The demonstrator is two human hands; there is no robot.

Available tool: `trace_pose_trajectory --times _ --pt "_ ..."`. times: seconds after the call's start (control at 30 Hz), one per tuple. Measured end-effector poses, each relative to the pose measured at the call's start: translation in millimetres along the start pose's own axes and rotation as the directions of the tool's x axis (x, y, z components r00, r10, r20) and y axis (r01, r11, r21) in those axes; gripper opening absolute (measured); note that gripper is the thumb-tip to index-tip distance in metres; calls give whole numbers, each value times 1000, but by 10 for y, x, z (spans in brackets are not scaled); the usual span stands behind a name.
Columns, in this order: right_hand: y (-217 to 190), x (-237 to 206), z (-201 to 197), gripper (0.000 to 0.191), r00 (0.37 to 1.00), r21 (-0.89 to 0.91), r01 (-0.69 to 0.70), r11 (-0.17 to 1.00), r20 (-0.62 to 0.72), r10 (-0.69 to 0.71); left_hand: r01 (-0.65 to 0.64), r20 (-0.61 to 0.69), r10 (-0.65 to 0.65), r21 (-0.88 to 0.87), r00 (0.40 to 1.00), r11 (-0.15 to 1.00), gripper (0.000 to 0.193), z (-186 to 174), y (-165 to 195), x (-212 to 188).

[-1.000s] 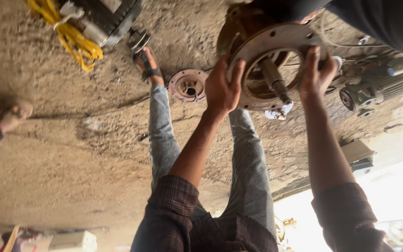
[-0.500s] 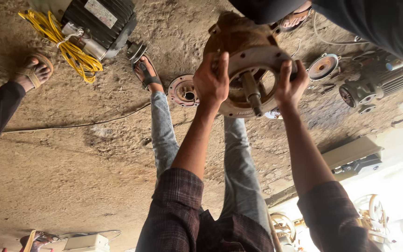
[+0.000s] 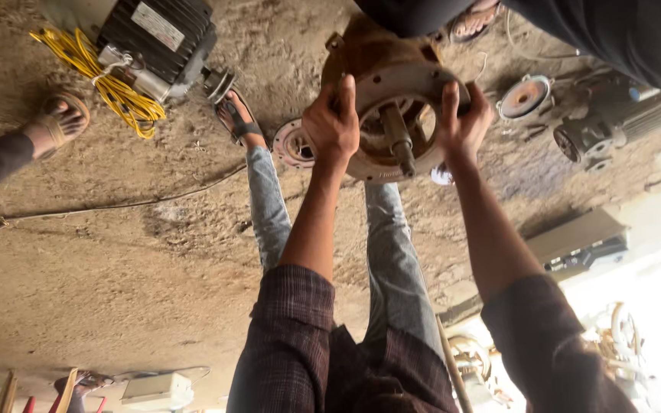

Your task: The person holds a metal pipe while standing in a workshop, then picks up a rusty pump casing and fits it over a shaft on the floor, pressing and aligning it with both hands while another person assists. The person lifts and repositions the casing repeatedly to seat it on the assembly.

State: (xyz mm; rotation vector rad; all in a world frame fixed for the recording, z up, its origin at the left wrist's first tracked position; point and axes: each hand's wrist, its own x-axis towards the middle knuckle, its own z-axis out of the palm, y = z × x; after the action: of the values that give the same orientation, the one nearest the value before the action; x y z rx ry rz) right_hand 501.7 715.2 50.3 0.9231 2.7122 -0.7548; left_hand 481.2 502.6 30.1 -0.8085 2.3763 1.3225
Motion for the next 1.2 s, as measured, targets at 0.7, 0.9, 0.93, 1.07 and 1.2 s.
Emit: trace_pose_trajectory --times 0.7,0.9,0.93,1.07,1.2 --pt "-102 240 -85 98 992 -127 33 991 123 -17 -21 -15 21 -18 1000 1000 55 38 91 -22" --pt "-129 254 -98 82 979 -132 -15 991 198 41 -5 2 5 24 1000 1000 61 68 -1 9" --pt "-137 252 -100 82 982 -134 -3 991 186 28 -9 -5 9 23 1000 1000 63 67 -1 14" --pt "-170 217 -108 78 992 -132 111 985 79 -101 2 -4 -2 10 1000 1000 63 46 32 26" --pt "-196 204 -126 78 984 -62 -32 998 174 42 1 1 -1 23 1000 1000 60 29 67 38"
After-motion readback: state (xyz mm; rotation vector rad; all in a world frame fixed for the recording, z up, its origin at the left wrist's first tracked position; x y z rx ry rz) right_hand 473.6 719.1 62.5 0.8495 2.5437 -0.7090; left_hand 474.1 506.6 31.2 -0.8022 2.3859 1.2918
